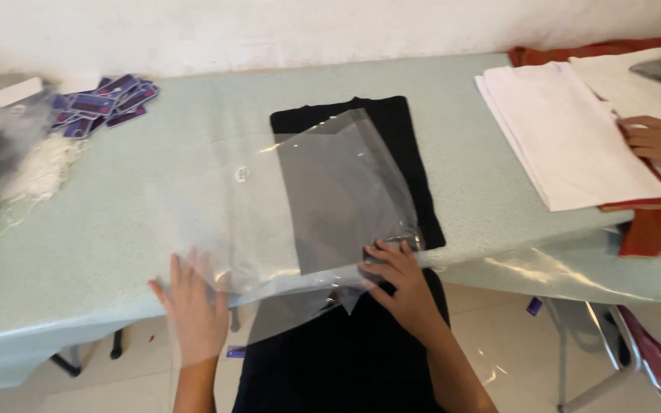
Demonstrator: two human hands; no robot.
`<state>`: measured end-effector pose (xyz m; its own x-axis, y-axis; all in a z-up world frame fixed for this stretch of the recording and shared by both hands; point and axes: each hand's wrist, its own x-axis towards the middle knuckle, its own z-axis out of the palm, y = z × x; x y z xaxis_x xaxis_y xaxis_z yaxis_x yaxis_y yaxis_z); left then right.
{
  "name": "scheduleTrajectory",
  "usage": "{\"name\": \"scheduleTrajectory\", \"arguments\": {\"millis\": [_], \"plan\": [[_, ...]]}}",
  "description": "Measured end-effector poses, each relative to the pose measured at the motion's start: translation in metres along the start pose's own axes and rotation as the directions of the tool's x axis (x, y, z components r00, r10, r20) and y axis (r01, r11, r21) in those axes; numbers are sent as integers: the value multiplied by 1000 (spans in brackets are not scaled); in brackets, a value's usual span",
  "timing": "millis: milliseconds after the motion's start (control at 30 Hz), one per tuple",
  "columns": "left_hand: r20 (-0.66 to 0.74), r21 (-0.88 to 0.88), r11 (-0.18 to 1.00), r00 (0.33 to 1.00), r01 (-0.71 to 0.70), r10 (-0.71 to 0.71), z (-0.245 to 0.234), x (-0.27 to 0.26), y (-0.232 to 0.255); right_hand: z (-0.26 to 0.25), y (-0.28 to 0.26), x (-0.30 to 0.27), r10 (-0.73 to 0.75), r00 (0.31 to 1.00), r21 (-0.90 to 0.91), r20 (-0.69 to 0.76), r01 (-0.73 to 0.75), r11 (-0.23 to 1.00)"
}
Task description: Folding a black t-shirt and carefully placing it inside a clear plastic packaging sleeve.
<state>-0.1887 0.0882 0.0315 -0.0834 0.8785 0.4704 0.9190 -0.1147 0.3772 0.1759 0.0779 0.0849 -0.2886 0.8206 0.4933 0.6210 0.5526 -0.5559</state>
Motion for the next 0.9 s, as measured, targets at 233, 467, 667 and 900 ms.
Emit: {"name": "scheduleTrajectory", "arguments": {"millis": [233,467,667,900], "plan": [[-113,-405,914,993,-6,-44,-38,20,66,-27,-13,-20,451,892,473,-30,-385,793],[-182,-609,791,981,-61,-65,-46,8,105,-56,-27,-25,495,839,193,227,-537,821],[-183,-563,821,983,-95,-12,-42,-7,114,26,-35,-54,-156,937,-502,314,303,810],[-336,-464,859,940,-216,55,-97,-4,113,24,-43,-46,-225,974,-183,22,225,957]]}}
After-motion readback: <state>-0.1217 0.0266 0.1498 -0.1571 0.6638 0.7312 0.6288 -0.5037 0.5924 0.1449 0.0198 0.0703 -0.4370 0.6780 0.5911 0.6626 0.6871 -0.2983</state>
